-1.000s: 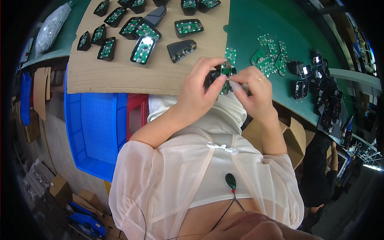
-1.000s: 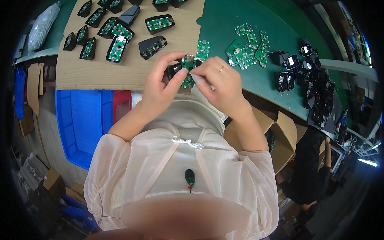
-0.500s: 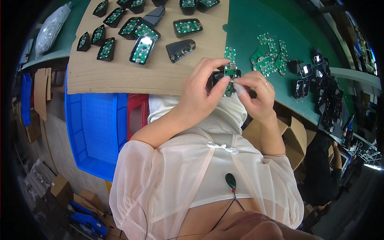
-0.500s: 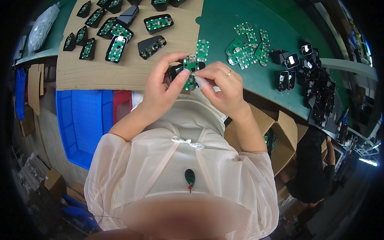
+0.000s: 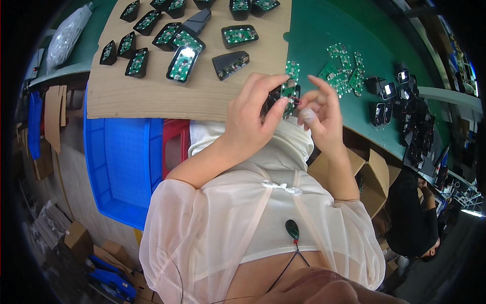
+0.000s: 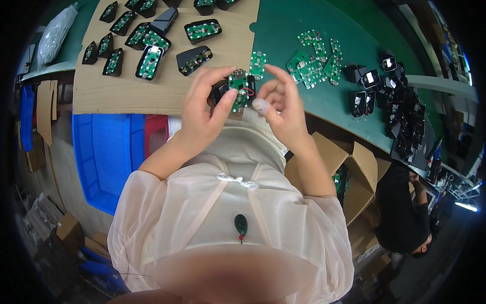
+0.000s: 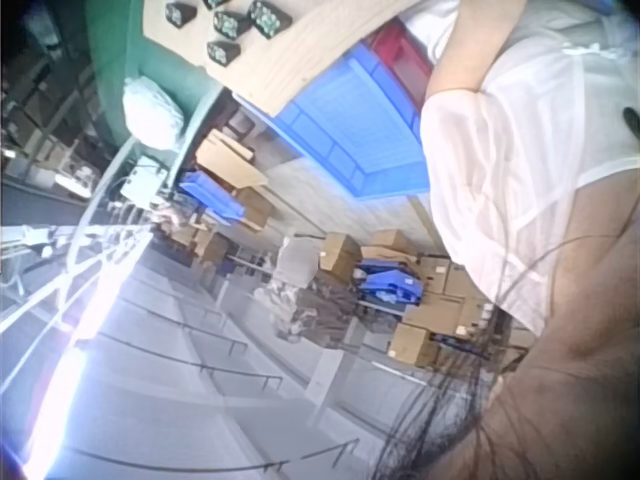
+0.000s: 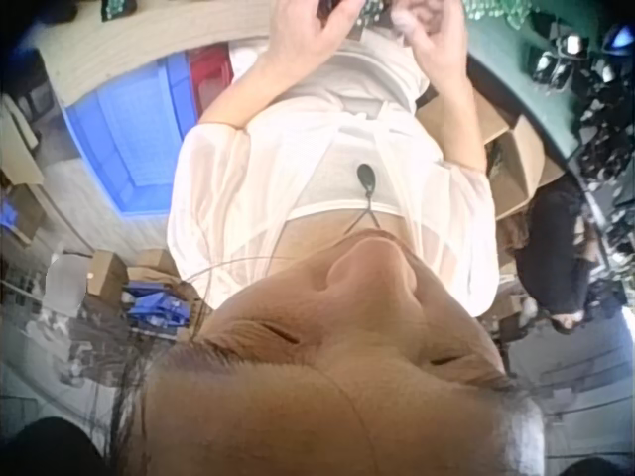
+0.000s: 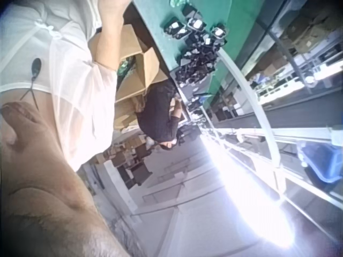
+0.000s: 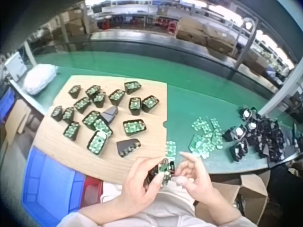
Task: Assembling PCB components into black plastic cases at a factory workbench.
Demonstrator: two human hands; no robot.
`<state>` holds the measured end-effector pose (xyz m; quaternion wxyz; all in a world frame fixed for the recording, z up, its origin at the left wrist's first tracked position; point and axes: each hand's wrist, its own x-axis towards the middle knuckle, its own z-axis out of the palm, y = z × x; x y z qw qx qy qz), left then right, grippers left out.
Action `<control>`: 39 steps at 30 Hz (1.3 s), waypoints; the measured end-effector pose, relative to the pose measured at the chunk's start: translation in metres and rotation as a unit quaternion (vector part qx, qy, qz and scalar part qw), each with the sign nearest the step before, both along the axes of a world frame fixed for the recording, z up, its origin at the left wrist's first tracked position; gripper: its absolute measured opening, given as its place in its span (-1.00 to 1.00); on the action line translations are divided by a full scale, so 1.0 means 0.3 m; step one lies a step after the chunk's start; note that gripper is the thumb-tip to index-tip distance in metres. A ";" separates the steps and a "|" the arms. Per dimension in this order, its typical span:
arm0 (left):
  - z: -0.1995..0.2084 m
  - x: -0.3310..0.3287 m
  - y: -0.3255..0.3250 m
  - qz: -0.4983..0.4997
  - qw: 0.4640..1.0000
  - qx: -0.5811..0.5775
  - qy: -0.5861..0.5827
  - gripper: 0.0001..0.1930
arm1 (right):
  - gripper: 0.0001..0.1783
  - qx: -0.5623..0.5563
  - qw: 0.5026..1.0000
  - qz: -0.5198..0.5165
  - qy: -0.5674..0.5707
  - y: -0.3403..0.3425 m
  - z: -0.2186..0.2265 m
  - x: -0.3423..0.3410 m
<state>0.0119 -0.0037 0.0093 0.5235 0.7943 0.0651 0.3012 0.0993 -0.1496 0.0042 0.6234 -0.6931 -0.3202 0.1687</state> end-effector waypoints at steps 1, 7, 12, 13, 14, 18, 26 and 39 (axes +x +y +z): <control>-0.001 -0.001 -0.001 0.003 1.000 0.008 0.007 -0.73 | -0.47 0.003 0.996 0.032 0.083 -0.003 0.003 -0.012; -0.018 -0.001 -0.024 -0.006 1.000 -0.006 -0.009 -0.71 | -0.49 0.012 0.963 0.063 0.260 0.017 0.005 -0.053; -0.020 0.000 -0.030 0.010 1.000 0.027 -0.012 -0.71 | -0.65 0.040 0.952 0.033 0.300 0.034 -0.018 -0.062; -0.023 0.000 -0.032 0.013 0.999 0.028 -0.010 -0.70 | -0.67 0.042 0.952 0.023 0.303 0.038 -0.017 -0.064; -0.026 0.000 -0.033 0.014 0.999 0.028 -0.010 -0.70 | -0.67 0.042 0.952 0.023 0.303 0.040 -0.020 -0.066; -0.036 -0.003 -0.039 0.029 0.998 0.049 -0.020 -0.69 | -0.67 0.052 0.951 0.009 0.303 0.053 -0.019 -0.075; -0.061 0.015 -0.039 0.027 0.997 -0.057 -0.045 -0.69 | -0.63 0.078 0.953 -0.010 0.293 0.088 -0.013 -0.061; -0.089 -0.043 0.034 -0.125 0.955 -0.241 0.122 -0.64 | -0.71 0.076 0.978 -0.019 0.195 -0.003 0.000 -0.066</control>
